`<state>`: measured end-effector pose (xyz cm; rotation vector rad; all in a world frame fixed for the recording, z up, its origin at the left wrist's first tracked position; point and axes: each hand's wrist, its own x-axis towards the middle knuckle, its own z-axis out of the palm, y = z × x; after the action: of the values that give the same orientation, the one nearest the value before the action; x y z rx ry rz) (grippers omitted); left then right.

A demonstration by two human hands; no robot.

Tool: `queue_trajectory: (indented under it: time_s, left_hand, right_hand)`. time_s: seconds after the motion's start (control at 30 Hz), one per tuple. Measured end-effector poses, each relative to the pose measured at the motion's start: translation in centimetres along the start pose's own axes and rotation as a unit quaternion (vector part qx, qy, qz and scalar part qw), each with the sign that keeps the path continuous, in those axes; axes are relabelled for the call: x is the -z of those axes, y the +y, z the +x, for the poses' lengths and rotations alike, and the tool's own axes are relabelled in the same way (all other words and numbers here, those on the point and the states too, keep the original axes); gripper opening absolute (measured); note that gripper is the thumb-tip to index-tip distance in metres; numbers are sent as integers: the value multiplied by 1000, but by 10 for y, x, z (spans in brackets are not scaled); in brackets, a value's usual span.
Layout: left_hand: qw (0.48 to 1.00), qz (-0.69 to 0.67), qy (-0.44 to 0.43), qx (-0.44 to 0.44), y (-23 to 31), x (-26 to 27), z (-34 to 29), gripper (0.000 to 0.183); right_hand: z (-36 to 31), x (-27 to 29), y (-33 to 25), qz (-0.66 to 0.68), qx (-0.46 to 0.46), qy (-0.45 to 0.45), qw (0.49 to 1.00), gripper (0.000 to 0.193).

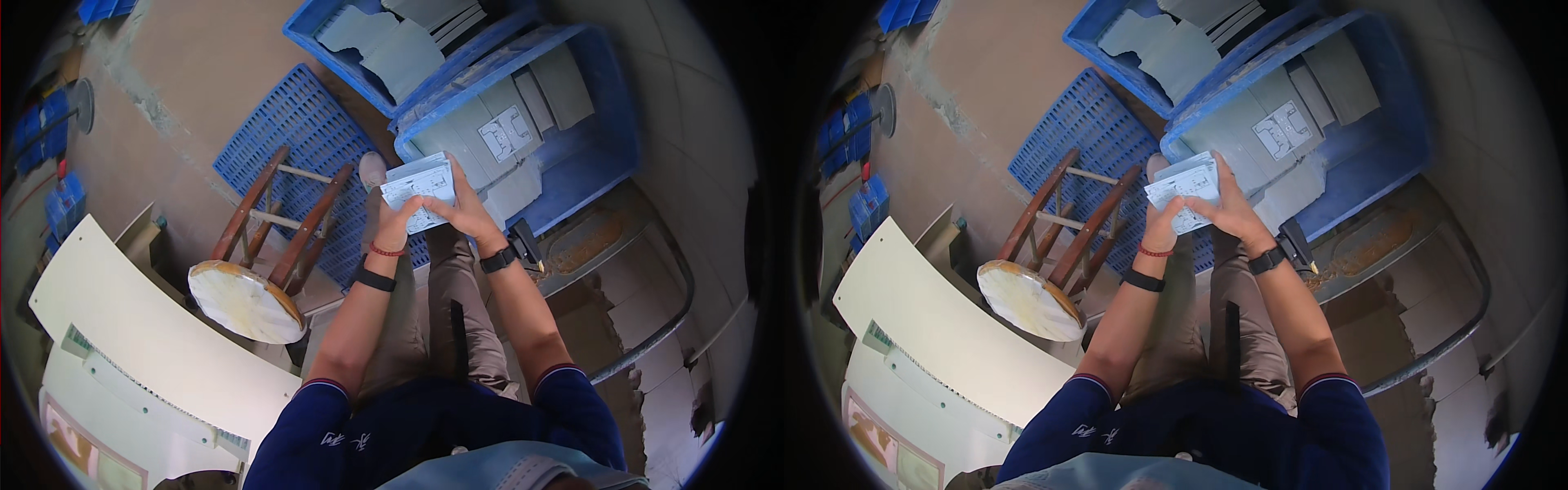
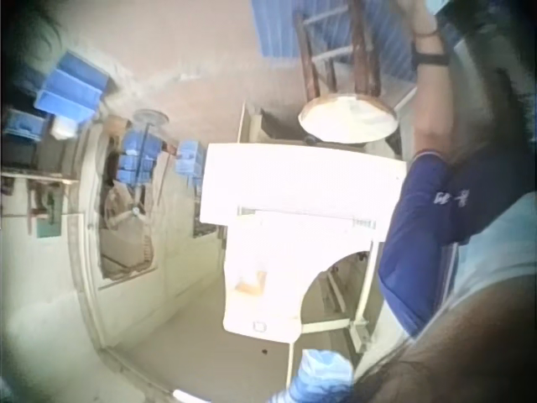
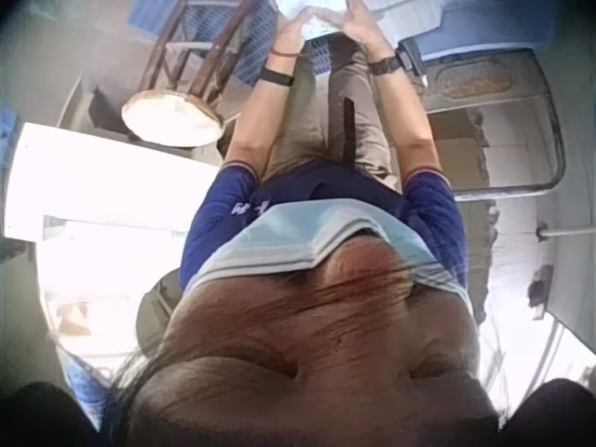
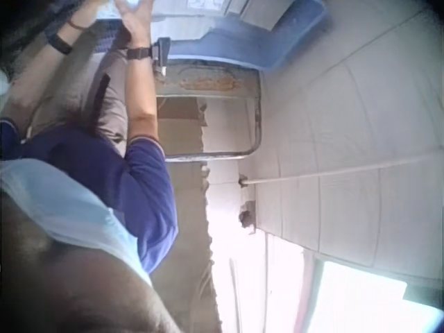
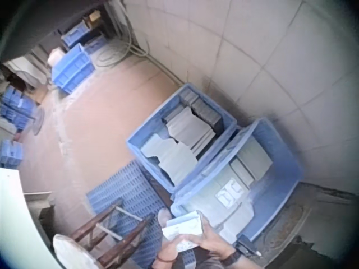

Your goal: The recorder is organizing and stacking metal plates into containers and onto a machine.

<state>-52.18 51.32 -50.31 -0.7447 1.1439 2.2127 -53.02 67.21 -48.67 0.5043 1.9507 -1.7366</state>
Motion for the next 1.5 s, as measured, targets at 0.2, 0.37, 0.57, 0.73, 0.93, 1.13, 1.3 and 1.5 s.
queue_trajectory:
  time_s: [0.2,0.37,0.57,0.73,0.93,1.13,1.3,1.5]
  left_hand:
    - [1000,24,-1,9,16,-2,-4,39]
    - [1000,14,-12,9,11,-5,-3,40]
    - [999,31,-9,-3,11,-3,-4,39]
    - [999,35,-9,6,11,-6,-3,38]
    - [1000,29,-10,-2,8,0,-4,47]
    - [992,-52,-113,-7,14,0,-3,71]
    - [998,25,-50,31,15,0,-6,53]
    - [998,46,-24,21,11,-4,-6,46]
  right_hand:
    - [15,36,12,19,-17,110,994,70]
    - [50,109,60,-365,23,271,890,74]
    - [52,95,56,-501,15,310,808,80]
    - [42,130,53,-321,-32,341,883,49]
    - [-18,114,-21,180,-2,306,935,19]
    - [-31,15,-36,-20,57,218,974,21]
    - [-21,6,-36,-180,135,255,940,36]
    - [29,131,35,-331,51,389,858,46]
